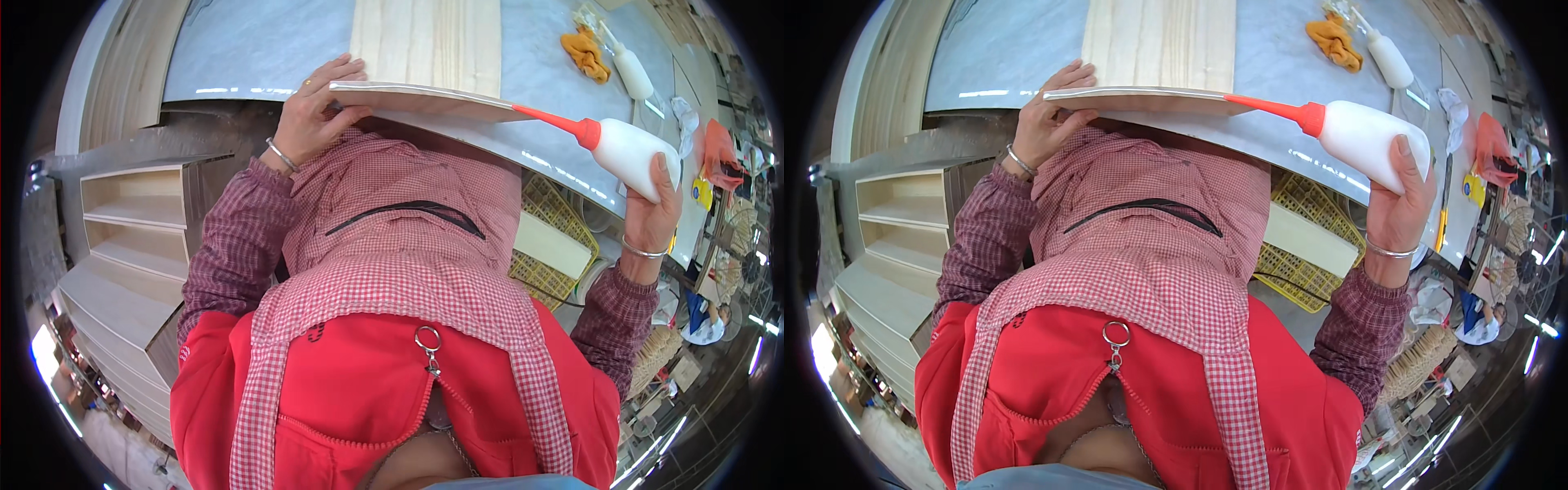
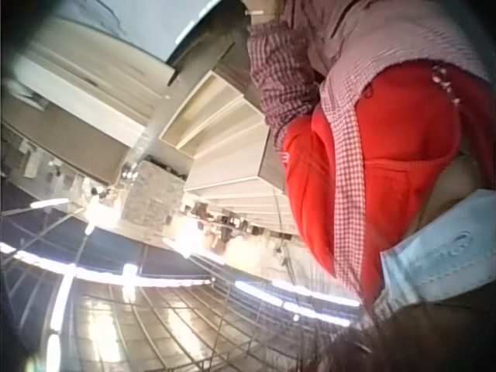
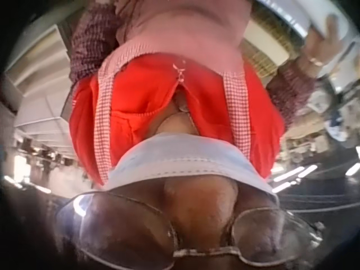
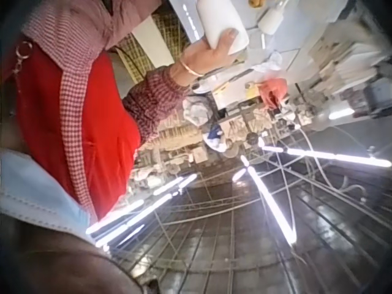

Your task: Apply glue and use a pneumatic nail gun to assemble wooden boards into a product.

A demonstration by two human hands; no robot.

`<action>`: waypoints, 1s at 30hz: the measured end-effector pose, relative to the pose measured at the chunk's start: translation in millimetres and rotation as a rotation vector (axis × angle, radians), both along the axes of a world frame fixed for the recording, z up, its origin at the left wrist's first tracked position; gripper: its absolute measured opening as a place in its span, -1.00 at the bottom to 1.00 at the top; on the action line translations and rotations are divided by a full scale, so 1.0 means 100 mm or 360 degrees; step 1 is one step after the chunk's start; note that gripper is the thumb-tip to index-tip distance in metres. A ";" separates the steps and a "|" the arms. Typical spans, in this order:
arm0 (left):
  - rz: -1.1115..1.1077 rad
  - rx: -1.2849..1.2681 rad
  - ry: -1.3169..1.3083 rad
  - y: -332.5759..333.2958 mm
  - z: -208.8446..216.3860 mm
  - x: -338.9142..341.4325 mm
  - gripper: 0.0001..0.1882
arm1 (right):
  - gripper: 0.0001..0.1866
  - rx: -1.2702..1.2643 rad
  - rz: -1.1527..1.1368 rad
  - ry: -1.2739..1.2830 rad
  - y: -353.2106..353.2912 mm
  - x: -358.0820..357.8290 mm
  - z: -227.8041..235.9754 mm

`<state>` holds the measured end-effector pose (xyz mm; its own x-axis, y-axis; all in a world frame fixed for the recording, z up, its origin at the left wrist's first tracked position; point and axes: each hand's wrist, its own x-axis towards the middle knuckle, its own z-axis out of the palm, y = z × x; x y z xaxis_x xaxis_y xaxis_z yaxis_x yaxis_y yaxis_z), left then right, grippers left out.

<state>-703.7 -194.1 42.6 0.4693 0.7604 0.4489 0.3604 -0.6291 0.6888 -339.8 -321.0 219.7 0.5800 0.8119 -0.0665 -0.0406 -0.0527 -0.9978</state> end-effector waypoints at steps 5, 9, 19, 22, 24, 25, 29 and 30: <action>-0.0023 -0.0039 -0.0027 -0.01 0.03 0.02 -0.58 | -0.63 0.0007 -0.0083 -0.0009 -0.11 0.15 -0.01; -0.0041 -0.0054 -0.0012 0.00 0.06 0.02 -0.57 | -0.62 0.0006 -0.0152 0.0016 -0.17 0.26 -0.04; -0.0085 -0.0021 0.0038 -0.02 0.03 -0.05 -0.55 | -0.53 0.0359 -0.0228 0.0549 0.02 0.67 -0.38; -0.0076 -0.0012 0.0074 -0.09 0.10 -0.09 -0.52 | -0.50 0.0537 -0.0298 0.0619 0.15 0.86 -0.44; -0.0081 0.0014 0.0052 -0.16 0.17 -0.10 -0.50 | -0.48 0.0608 -0.0403 0.0664 0.21 0.98 -0.43; -0.0087 0.0027 0.0046 -0.20 0.17 -0.13 -0.50 | -0.46 0.0644 -0.0458 0.0694 0.21 1.01 -0.48; -0.0111 0.0133 0.0026 -0.37 0.18 -0.13 -0.49 | -0.45 0.0763 -0.0595 0.0761 0.20 1.20 -0.73; -0.0112 0.0146 0.0035 -0.40 0.21 -0.14 -0.49 | -0.44 0.0767 -0.0638 0.0793 0.23 1.22 -0.77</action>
